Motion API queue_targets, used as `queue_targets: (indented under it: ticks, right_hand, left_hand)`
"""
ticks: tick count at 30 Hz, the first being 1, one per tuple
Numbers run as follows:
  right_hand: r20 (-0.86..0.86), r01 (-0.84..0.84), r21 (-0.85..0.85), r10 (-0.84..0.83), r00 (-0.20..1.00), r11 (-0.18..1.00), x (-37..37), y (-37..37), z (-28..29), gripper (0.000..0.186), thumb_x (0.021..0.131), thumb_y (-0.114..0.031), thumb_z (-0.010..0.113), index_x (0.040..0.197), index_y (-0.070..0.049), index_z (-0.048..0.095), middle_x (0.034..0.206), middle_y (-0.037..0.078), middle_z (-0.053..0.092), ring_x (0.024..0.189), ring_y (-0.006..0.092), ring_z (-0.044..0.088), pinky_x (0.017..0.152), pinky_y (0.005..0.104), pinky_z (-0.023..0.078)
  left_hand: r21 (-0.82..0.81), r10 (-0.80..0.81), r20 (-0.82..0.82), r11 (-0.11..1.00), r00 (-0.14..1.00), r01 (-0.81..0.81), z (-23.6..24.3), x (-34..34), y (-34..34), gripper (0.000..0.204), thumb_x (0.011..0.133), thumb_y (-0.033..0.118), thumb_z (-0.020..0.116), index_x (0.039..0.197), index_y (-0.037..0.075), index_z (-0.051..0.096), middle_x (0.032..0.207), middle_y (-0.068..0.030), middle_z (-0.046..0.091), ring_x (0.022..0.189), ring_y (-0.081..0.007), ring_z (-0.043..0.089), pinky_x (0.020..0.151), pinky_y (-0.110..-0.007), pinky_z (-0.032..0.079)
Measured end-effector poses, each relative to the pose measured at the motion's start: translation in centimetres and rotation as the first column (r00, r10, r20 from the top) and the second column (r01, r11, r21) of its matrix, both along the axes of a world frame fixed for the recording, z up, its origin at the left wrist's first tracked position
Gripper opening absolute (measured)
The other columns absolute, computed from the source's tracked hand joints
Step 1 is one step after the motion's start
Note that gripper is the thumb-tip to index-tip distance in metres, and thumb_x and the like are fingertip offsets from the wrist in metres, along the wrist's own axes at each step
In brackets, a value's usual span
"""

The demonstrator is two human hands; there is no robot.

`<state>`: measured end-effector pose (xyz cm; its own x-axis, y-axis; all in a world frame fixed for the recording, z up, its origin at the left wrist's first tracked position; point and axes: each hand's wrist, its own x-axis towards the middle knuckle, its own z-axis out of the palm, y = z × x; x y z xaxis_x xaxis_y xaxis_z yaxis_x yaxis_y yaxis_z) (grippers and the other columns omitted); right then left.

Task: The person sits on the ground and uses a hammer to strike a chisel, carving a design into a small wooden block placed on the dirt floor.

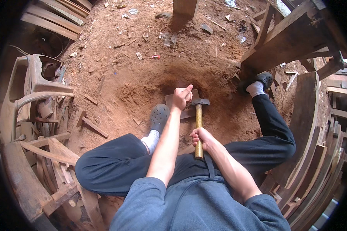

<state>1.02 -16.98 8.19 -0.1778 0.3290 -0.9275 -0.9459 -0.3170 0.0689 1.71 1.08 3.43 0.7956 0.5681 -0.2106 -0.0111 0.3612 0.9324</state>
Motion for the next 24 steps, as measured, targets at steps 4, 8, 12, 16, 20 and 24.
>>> queue_targets:
  ticks: [4,8,12,16,20,24]
  right_hand:
    - [-0.007,-0.007,-0.026,0.006,1.000,1.000,-0.2,0.1,0.1,0.022,0.075,0.000,0.052,0.064,-0.013,0.037,0.050,-0.006,0.038,0.036,0.0064,0.033,0.039,0.0250,0.035]
    - [0.005,-0.032,-0.063,0.032,0.999,0.998,-0.2,0.2,0.3,0.021,0.075,-0.001,0.051,0.064,-0.012,0.037,0.049,-0.005,0.037,0.036,0.0067,0.033,0.039,0.0250,0.034]
    - [-0.016,-0.028,-0.075,0.027,1.000,0.997,-0.1,0.7,0.6,0.021,0.075,-0.001,0.051,0.064,-0.012,0.038,0.049,-0.005,0.036,0.037,0.0070,0.033,0.040,0.0247,0.034]
    - [-0.036,-0.026,-0.072,0.023,0.999,0.997,-0.2,0.9,0.6,0.020,0.075,-0.001,0.050,0.064,-0.012,0.039,0.048,-0.005,0.036,0.037,0.0072,0.033,0.040,0.0250,0.034]
    - [-0.037,-0.025,-0.080,0.022,0.999,0.997,-0.3,0.8,0.3,0.021,0.076,-0.003,0.050,0.062,-0.013,0.038,0.048,-0.006,0.035,0.037,0.0073,0.033,0.041,0.0257,0.035]
    - [-0.047,-0.021,-0.072,0.017,0.999,0.997,-0.3,0.7,0.1,0.017,0.076,-0.003,0.050,0.064,-0.011,0.041,0.050,-0.004,0.036,0.038,0.0085,0.034,0.043,0.0284,0.037]
  left_hand:
    - [0.112,0.128,-0.054,0.986,0.990,-0.122,0.4,0.1,-0.8,0.051,0.089,0.032,0.055,0.047,0.003,0.049,0.041,-0.0002,0.042,0.039,-0.0094,0.037,0.042,-0.028,0.027]
    - [0.228,0.244,-0.102,0.949,0.964,-0.215,0.8,0.4,-1.8,0.053,0.090,0.036,0.051,0.050,0.002,0.054,0.043,-0.0020,0.045,0.040,-0.0111,0.040,0.043,-0.028,0.030]
    - [0.293,0.298,-0.124,0.922,0.946,-0.252,1.0,0.3,-1.9,0.056,0.090,0.040,0.049,0.049,0.002,0.056,0.042,-0.0019,0.046,0.040,-0.0116,0.041,0.044,-0.028,0.031]
    - [0.290,0.413,-0.082,0.881,0.907,-0.374,0.7,0.3,-2.7,0.051,0.087,0.047,0.055,0.062,0.003,0.058,0.053,-0.0026,0.053,0.048,-0.0133,0.048,0.049,-0.028,0.037]
    - [0.590,0.610,0.039,0.625,0.792,-0.511,0.2,0.9,-4.3,0.045,0.072,0.048,0.075,0.077,0.007,0.056,0.065,-0.0060,0.058,0.063,-0.0223,0.059,0.059,-0.032,0.046]
    - [0.607,0.584,-0.060,0.666,0.810,-0.435,-0.3,1.1,-3.6,0.026,0.066,0.020,0.075,0.072,0.006,0.054,0.062,-0.0071,0.058,0.057,-0.0224,0.060,0.055,-0.033,0.048]
